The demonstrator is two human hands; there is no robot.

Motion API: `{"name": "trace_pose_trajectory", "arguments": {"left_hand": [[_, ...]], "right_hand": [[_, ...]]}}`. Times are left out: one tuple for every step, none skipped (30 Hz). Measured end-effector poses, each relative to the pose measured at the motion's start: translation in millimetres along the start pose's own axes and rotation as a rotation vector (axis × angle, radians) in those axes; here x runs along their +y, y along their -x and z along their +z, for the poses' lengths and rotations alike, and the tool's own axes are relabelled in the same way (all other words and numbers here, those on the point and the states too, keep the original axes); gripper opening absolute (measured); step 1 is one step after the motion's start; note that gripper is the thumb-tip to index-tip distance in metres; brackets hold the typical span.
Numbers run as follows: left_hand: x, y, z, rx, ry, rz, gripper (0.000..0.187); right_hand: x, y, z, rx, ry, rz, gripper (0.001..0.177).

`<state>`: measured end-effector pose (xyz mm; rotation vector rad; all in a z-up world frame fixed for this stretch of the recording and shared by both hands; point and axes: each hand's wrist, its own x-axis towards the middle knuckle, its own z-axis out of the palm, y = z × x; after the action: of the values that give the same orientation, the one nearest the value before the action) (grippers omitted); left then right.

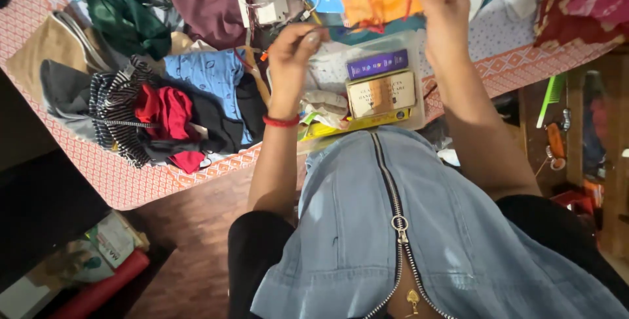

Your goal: The person organizes various small items into a clear plastic storage box. They place a yellow cable, a measuring tape, a small box, a power bank, a remote control, and a white cable into the box, then close the lid.

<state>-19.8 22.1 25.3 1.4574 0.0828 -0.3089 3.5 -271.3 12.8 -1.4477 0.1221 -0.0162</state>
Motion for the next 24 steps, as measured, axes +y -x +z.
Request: {"name": "trace_pose_trajectory", "arguments": {"left_hand": [[14,9,-3,-0.017,0.145,0.112,0.013],[27,18,-5,-0.037,0.289,0.225,0.011],[32,20,-10,-0.039,0.29,0.234,0.011],[36,22,-16,-0.172,0.395,0.3,0.015],[39,25,-20,-0.304,0.499,0.363,0.02],[41,25,-21,-0.304,0.501,0.37,0.02],[43,25,-23,-0.294,0.472,0.378,0.032],[44,25,-25,-0.283,0.443,0.387,0.044],[47,21,-22,-0.282,0.441,0.393,0.044],[50,17,-20,-0.186,0.401,0.415,0.058],[52,14,-18,-0.09,0.362,0.434,0.072],[37,6,-9,-0.087,0.362,0.437,0.072],[21,-2,0,-0.115,0.45,0.383,0.079],[5,-9,9,-0.143,0.537,0.329,0.086],[-20,-11,23,-0.143,0.537,0.333,0.086],[-43,-14,37,-0.253,0.657,0.24,0.087],[-67,-17,52,-0.368,0.774,0.144,0.09],[-54,-7,57,-0.373,0.772,0.147,0.09],[-41,4,63,-0.379,0.631,0.088,0.075],[-29,15,68,-0.385,0.49,0.03,0.061],[-38,19,64,-0.39,0.491,0.027,0.061],[-47,23,59,-0.311,0.221,-0.048,0.047],[-56,28,53,-0.228,-0.049,-0.121,0.039],[-34,34,38,-0.23,-0.049,-0.123,0.039]], "right_hand": [[-14,0,4,0.029,-0.08,0.037,0.041],[-27,0,8,0.057,-0.16,0.074,0.046],[-31,-1,8,0.053,-0.159,0.065,0.046],[-34,-2,8,0.02,-0.248,0.111,0.048],[-37,-1,7,-0.014,-0.336,0.161,0.051],[-40,0,7,-0.018,-0.333,0.156,0.051],[-43,2,8,-0.069,-0.357,0.189,0.051],[-46,3,9,-0.12,-0.381,0.223,0.05],[-50,5,15,-0.125,-0.381,0.219,0.05],[-54,6,21,-0.152,-0.434,0.283,0.05],[-57,10,27,-0.177,-0.487,0.35,0.049],[-54,13,31,-0.181,-0.485,0.35,0.049],[-50,17,35,-0.177,-0.552,0.422,0.046],[-46,21,38,-0.172,-0.618,0.495,0.043],[-49,23,44,-0.174,-0.617,0.492,0.043],[-52,25,48,-0.196,-0.617,0.458,0.041],[-56,27,52,-0.214,-0.617,0.42,0.039],[-57,25,54,-0.214,-0.617,0.414,0.039],[-58,25,55,-0.185,-0.505,0.242,0.039],[-59,25,55,-0.154,-0.391,0.072,0.04],[-59,24,48,-0.148,-0.39,0.071,0.04],[-60,23,41,-0.077,-0.215,-0.079,0.041],[-59,22,34,-0.01,-0.04,-0.226,0.043],[-60,20,21,-0.008,-0.039,-0.224,0.043]]}}
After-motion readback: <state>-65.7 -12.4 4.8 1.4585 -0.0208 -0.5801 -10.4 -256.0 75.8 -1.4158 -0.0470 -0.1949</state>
